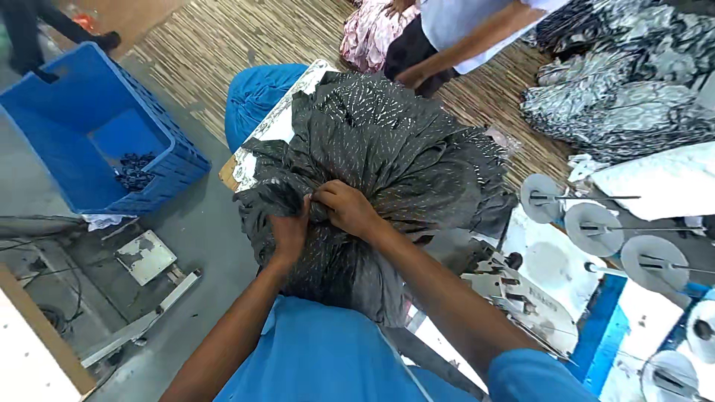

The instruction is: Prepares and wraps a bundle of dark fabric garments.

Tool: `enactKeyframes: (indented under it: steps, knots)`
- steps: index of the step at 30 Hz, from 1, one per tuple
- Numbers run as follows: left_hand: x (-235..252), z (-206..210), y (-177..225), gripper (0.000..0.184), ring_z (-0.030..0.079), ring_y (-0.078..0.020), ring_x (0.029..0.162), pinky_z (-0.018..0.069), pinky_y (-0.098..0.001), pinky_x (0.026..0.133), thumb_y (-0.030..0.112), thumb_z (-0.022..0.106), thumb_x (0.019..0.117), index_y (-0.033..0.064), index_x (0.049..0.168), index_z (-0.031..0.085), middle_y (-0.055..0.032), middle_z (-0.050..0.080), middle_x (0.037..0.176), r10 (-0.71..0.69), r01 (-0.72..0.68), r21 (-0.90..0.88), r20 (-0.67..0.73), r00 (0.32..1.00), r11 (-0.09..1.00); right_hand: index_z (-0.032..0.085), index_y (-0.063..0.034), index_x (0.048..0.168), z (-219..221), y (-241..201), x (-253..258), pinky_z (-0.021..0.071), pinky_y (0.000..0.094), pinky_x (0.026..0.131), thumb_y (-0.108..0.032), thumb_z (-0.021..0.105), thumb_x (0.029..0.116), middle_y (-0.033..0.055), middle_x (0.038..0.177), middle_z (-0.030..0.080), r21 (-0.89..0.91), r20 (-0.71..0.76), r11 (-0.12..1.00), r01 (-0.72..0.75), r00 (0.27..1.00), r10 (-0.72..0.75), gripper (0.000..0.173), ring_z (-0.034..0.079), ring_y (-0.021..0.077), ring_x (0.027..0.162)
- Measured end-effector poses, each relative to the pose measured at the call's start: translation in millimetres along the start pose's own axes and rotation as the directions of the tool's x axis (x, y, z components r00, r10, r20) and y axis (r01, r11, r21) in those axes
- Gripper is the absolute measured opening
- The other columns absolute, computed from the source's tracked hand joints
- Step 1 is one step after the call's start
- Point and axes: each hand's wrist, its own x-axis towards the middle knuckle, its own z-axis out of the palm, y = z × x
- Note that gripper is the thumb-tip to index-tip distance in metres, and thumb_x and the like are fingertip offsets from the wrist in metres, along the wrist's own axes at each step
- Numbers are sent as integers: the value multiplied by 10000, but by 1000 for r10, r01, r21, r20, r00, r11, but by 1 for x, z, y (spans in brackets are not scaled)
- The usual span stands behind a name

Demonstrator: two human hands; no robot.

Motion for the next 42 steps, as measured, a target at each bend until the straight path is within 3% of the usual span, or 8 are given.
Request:
enactKeyframes:
  steps: [5,11,16,21,25,33,39,42]
  knots:
    - [-18,-6,18,325,679,-286,1102,545,-491,982,204,668,1006,0,1259,644,-189,688,1196,62,-86,118,197,978,989,765,-84,1052,-24,-12,1,557,480,949,-28,699,874,133,1054,708,-64,110,997,-36,993,43,198,667,315,1093]
    - [-17,2,41,412,691,-135,857,594,-374,774,288,864,835,95,1161,702,-55,731,999,-305,344,-44,367,879,938,769,-114,1060,-43,-6,12,566,472,784,-24,610,970,138,1056,664,-189,185,973,131,978,-96,203,649,330,971]
    - [-2,8,46,188,494,-70,563,432,-213,513,99,729,916,103,1083,645,-13,616,795,-448,620,-235,509,735,748,721,-34,1023,-42,10,12,591,436,835,44,629,935,130,1048,692,-29,122,993,118,986,-114,149,682,291,979]
    - [-1,11,35,183,506,-58,564,467,-195,527,-3,688,871,105,1009,635,-7,600,770,-415,772,-465,657,629,433,711,-23,1067,-35,14,-20,594,369,868,-48,587,1010,89,1000,732,312,-151,934,-174,961,229,139,711,171,908]
    - [3,10,24,136,530,-61,553,509,-195,544,-19,667,859,86,942,645,-9,599,745,-363,822,-525,738,569,222,671,-29,1277,-44,19,-34,579,339,952,19,517,958,97,1212,718,522,25,822,-227,968,251,358,701,135,1048]
    - [31,-3,47,396,582,-93,577,492,-237,507,451,538,1054,140,1254,683,-17,701,878,-369,516,-133,552,748,846,677,-60,1094,-54,8,-19,551,462,890,-101,708,838,105,993,706,-61,97,996,72,993,-66,261,672,302,997]
    - [77,26,33,408,552,-66,503,458,-214,427,452,425,1094,101,1081,631,36,572,662,-472,566,-275,341,813,777,608,-87,1066,-55,-5,-19,516,481,639,-251,557,891,70,735,633,-235,252,971,-44,962,104,245,669,278,707]
    - [114,51,24,474,693,-310,863,574,-514,785,388,480,1079,-40,1102,681,-195,694,923,-368,294,311,213,905,904,624,-101,1107,-49,-16,-27,547,496,665,-237,580,945,73,786,662,-178,294,968,-176,929,223,216,690,285,757]
